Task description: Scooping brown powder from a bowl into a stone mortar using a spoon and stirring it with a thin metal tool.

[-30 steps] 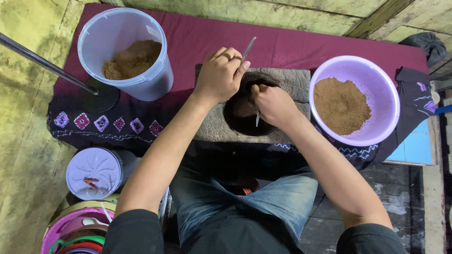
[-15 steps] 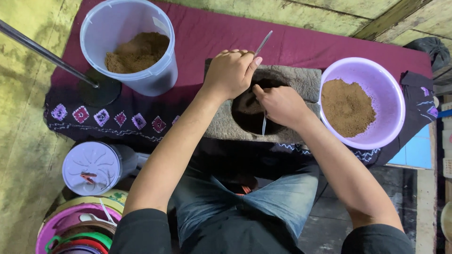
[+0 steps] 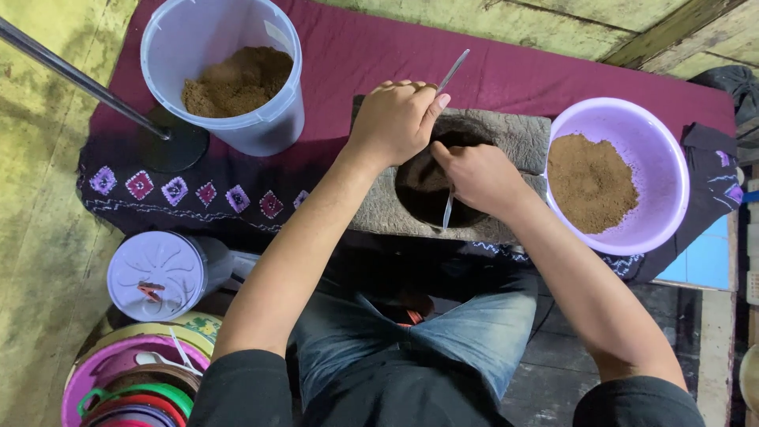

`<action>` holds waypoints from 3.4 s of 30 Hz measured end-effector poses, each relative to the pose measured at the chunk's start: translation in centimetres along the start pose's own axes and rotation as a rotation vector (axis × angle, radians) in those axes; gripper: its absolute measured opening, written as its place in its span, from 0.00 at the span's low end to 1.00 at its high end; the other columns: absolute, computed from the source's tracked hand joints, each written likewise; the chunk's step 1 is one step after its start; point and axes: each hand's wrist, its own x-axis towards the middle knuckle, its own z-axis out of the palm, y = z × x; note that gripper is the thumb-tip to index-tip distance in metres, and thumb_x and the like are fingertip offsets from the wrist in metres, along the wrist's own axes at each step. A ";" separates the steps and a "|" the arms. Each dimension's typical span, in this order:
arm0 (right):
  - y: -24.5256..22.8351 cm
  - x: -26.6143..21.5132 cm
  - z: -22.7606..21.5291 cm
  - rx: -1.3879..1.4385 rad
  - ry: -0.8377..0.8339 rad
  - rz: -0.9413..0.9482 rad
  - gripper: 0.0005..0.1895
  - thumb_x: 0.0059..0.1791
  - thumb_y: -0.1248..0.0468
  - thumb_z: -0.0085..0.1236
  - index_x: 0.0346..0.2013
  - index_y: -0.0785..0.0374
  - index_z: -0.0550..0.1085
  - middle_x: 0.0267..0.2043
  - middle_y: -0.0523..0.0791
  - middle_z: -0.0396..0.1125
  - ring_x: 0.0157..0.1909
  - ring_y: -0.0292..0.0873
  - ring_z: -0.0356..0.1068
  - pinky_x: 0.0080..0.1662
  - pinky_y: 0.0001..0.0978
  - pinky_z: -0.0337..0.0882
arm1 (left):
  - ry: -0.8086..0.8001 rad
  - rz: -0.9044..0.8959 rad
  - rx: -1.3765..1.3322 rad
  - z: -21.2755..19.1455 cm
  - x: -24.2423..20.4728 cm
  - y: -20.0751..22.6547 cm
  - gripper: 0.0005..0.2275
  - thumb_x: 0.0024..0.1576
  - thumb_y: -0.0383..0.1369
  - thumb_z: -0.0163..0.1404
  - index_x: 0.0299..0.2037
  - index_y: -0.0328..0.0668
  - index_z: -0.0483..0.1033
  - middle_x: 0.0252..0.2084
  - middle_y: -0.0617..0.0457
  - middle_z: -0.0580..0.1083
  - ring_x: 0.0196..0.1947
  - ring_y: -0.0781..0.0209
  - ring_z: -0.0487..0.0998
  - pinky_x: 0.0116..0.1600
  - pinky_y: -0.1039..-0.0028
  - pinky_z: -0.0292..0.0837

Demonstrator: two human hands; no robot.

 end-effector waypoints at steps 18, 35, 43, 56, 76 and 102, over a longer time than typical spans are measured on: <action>-1.0 -0.2 -0.6 0.075 0.095 -0.106 0.31 0.41 0.70 0.55 0.61 0.69 0.73 0.21 0.45 0.72 0.21 0.53 0.74 0.23 0.47 0.72 | 0.009 -0.002 0.020 -0.1 -0.1 0.1 0.20 0.69 0.44 0.35 0.37 0.40 0.77 0.30 0.45 0.78 0.37 0.42 0.82 0.45 0.55 0.74; -1.3 -0.5 -0.1 0.122 0.115 -0.142 0.15 0.53 0.61 0.48 0.52 0.56 0.75 0.28 0.46 0.73 0.28 0.59 0.75 0.28 0.53 0.74 | 0.020 0.007 0.040 0.8 -0.8 -0.2 0.21 0.69 0.45 0.36 0.40 0.40 0.79 0.33 0.44 0.79 0.39 0.43 0.82 0.46 0.57 0.75; -0.7 -0.4 0.7 0.020 0.183 -0.060 0.19 0.54 0.64 0.47 0.58 0.57 0.74 0.29 0.45 0.73 0.27 0.56 0.76 0.27 0.51 0.74 | 0.000 -0.001 0.063 1.1 -0.5 -0.5 0.22 0.70 0.46 0.34 0.44 0.40 0.80 0.38 0.42 0.80 0.42 0.42 0.83 0.49 0.56 0.75; -0.8 -1.8 1.8 -0.204 0.041 0.042 0.21 0.41 0.61 0.61 0.48 0.58 0.77 0.28 0.43 0.73 0.29 0.47 0.77 0.27 0.41 0.75 | 0.036 0.034 0.019 -0.4 -0.6 0.8 0.20 0.69 0.43 0.36 0.36 0.40 0.78 0.30 0.47 0.76 0.36 0.44 0.82 0.43 0.58 0.75; -1.6 -2.6 -2.3 0.122 -0.028 -0.007 0.09 0.47 0.69 0.54 0.41 0.61 0.77 0.25 0.46 0.74 0.26 0.56 0.75 0.27 0.53 0.75 | -0.057 -0.025 -0.032 -1.0 -0.3 1.3 0.22 0.70 0.45 0.32 0.36 0.42 0.78 0.31 0.47 0.76 0.38 0.46 0.82 0.46 0.58 0.73; 0.3 -2.4 1.9 -0.186 0.093 0.079 0.24 0.43 0.63 0.57 0.55 0.60 0.75 0.26 0.44 0.73 0.24 0.52 0.76 0.24 0.47 0.74 | -0.009 0.000 0.010 -0.3 -0.3 0.9 0.22 0.69 0.44 0.33 0.34 0.41 0.78 0.30 0.46 0.75 0.36 0.43 0.81 0.44 0.55 0.73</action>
